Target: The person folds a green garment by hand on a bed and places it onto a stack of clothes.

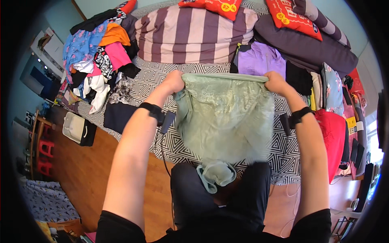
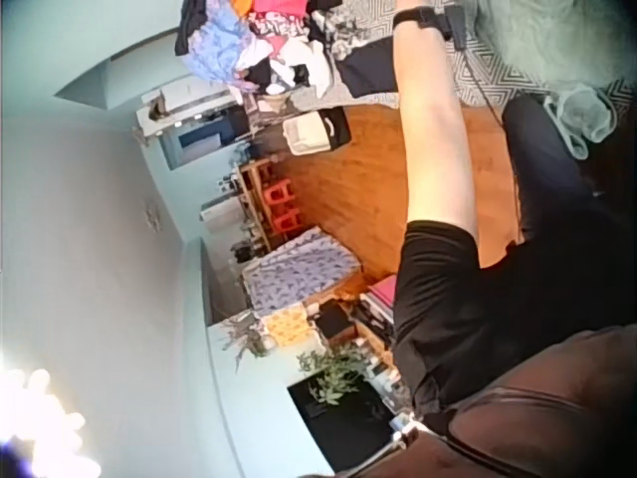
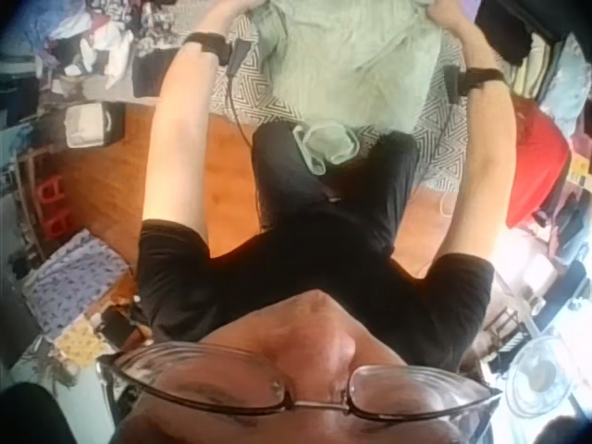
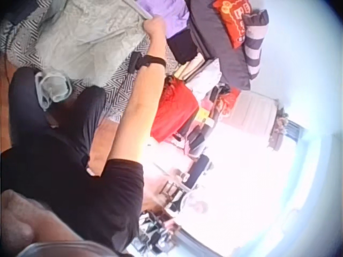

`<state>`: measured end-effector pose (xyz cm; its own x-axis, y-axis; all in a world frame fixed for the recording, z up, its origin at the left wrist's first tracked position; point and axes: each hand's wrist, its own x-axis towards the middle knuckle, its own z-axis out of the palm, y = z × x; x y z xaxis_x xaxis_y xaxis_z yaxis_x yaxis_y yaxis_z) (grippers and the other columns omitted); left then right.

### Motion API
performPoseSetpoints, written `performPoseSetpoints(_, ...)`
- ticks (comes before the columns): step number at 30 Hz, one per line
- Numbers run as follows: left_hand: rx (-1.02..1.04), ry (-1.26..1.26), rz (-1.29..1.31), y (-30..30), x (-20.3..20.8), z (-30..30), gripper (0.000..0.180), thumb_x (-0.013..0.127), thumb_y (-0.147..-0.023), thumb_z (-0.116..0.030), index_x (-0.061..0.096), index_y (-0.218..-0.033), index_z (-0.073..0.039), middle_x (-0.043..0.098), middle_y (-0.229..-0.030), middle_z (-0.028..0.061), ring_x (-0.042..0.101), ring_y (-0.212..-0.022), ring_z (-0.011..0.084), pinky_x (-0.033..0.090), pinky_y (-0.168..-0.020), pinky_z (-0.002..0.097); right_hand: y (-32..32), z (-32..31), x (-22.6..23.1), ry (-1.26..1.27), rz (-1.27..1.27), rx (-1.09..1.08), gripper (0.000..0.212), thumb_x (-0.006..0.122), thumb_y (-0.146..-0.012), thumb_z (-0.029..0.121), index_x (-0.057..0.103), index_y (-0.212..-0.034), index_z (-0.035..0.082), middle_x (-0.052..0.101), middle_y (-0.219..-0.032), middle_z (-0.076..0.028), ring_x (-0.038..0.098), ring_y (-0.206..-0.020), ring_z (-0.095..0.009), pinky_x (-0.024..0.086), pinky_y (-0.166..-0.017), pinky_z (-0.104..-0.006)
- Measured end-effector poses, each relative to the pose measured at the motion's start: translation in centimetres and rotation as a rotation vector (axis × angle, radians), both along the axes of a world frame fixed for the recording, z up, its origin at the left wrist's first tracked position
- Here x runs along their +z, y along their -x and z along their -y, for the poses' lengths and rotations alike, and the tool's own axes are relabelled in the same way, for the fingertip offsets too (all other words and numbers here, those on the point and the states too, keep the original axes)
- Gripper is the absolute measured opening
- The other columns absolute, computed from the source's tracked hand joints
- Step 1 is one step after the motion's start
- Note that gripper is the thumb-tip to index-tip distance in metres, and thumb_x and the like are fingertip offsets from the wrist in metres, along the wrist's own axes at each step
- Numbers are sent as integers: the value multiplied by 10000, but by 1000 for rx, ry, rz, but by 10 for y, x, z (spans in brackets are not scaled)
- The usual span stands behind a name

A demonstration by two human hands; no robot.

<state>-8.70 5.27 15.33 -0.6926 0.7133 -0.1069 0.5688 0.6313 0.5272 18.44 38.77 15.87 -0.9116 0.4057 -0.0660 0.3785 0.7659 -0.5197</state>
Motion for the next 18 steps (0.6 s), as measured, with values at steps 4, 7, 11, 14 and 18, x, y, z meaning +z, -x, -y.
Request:
performPoseSetpoints(4,94,-62,-191,-13,-29,-18,372,580,-776,28,710,-1119,-32,673,-1099,265,634,-1065,418,508,-900,420,10,29,-34,-294,9,-241,336,588,-782,66,719,-1088,112,705,-979,-232,679,-974,-392,530,-872,-472)
performPoseSetpoints(7,96,-225,-187,-30,-27,-8,430,604,-753,35,685,-1164,-61,663,-1102,256,623,-1072,413,501,-912,415,-9,39,-42,-336,25,-319,405,580,-803,79,661,-1192,155,693,-1040,-219,666,-990,-390,529,-845,-483)
performPoseSetpoints(11,-151,-431,-446,-75,-56,52,553,624,-709,63,616,-1239,-97,631,-1108,202,615,-1035,402,517,-877,415,-70,81,-57,-536,-379,-90,471,611,-713,31,635,-1176,117,623,-899,-144,628,-848,-361,506,-722,-475)
performPoseSetpoints(14,-369,-392,-526,-110,-97,114,574,652,-691,60,612,-1234,-121,619,-1121,170,620,-1021,377,535,-859,407,-117,113,-81,-585,-398,259,541,644,-631,16,615,-1169,63,519,-789,-110,566,-743,-337,480,-657,-453)
performPoseSetpoints(18,-534,-73,-376,-131,-141,162,606,682,-692,18,600,-1276,-123,564,-1255,203,567,-1144,383,507,-951,415,-155,151,-106,-420,-9,466,557,678,-672,57,602,-1224,59,543,-915,-133,575,-875,-319,489,-753,-435)
